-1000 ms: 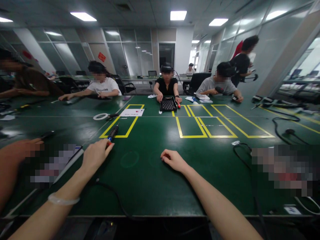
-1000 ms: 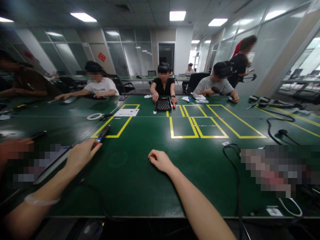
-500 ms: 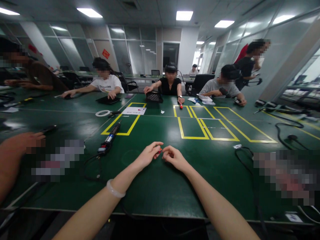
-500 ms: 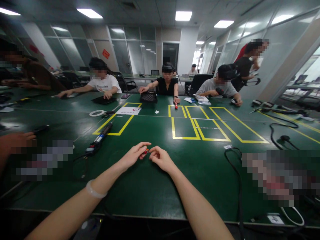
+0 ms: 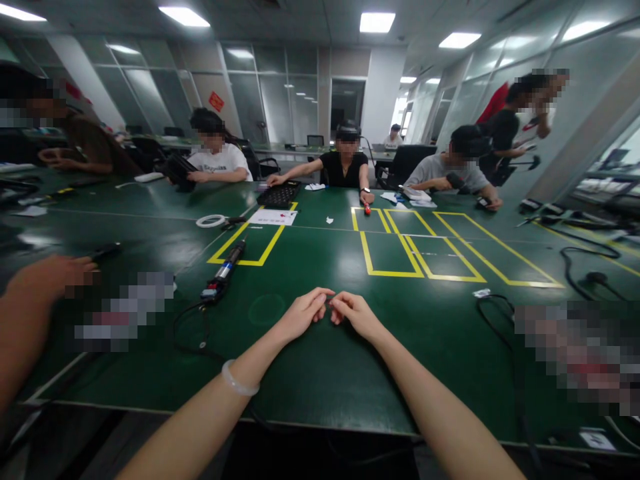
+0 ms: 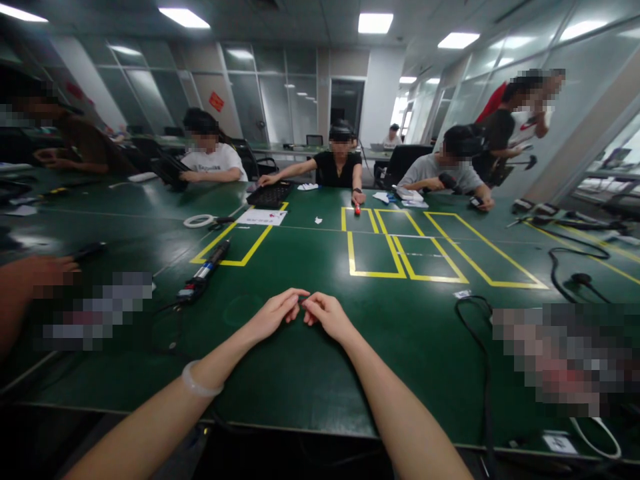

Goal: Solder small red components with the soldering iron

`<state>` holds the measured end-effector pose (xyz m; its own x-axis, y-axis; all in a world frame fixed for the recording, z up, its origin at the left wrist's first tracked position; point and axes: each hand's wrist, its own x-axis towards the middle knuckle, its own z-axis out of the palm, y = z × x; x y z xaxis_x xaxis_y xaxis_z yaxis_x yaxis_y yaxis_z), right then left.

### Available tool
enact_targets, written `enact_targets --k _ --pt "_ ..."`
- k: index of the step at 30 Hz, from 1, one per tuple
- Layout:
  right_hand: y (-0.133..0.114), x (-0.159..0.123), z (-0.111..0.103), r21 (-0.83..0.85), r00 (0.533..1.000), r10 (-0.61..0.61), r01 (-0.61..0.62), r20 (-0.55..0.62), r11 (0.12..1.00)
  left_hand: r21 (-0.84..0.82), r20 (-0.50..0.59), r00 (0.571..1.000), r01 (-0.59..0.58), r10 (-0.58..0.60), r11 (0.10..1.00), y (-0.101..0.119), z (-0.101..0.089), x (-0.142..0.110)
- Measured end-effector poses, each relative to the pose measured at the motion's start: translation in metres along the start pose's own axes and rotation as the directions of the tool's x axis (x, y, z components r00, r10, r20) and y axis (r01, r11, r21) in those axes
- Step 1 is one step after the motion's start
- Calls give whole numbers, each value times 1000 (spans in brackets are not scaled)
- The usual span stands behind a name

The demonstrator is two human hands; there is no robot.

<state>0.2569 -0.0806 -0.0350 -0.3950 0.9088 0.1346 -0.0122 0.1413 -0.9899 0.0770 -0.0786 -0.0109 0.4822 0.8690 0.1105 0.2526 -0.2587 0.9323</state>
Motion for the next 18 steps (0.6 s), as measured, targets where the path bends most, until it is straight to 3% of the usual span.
enact_targets --k 6,18 --pt "-3 -1 -1 -28 1000 21 -21 -12 999 147 -20 996 -81 85 986 8 1 -5" --pt "5 1 -4 62 997 -39 43 -71 997 186 -102 993 -37 57 982 4 -1 -3"
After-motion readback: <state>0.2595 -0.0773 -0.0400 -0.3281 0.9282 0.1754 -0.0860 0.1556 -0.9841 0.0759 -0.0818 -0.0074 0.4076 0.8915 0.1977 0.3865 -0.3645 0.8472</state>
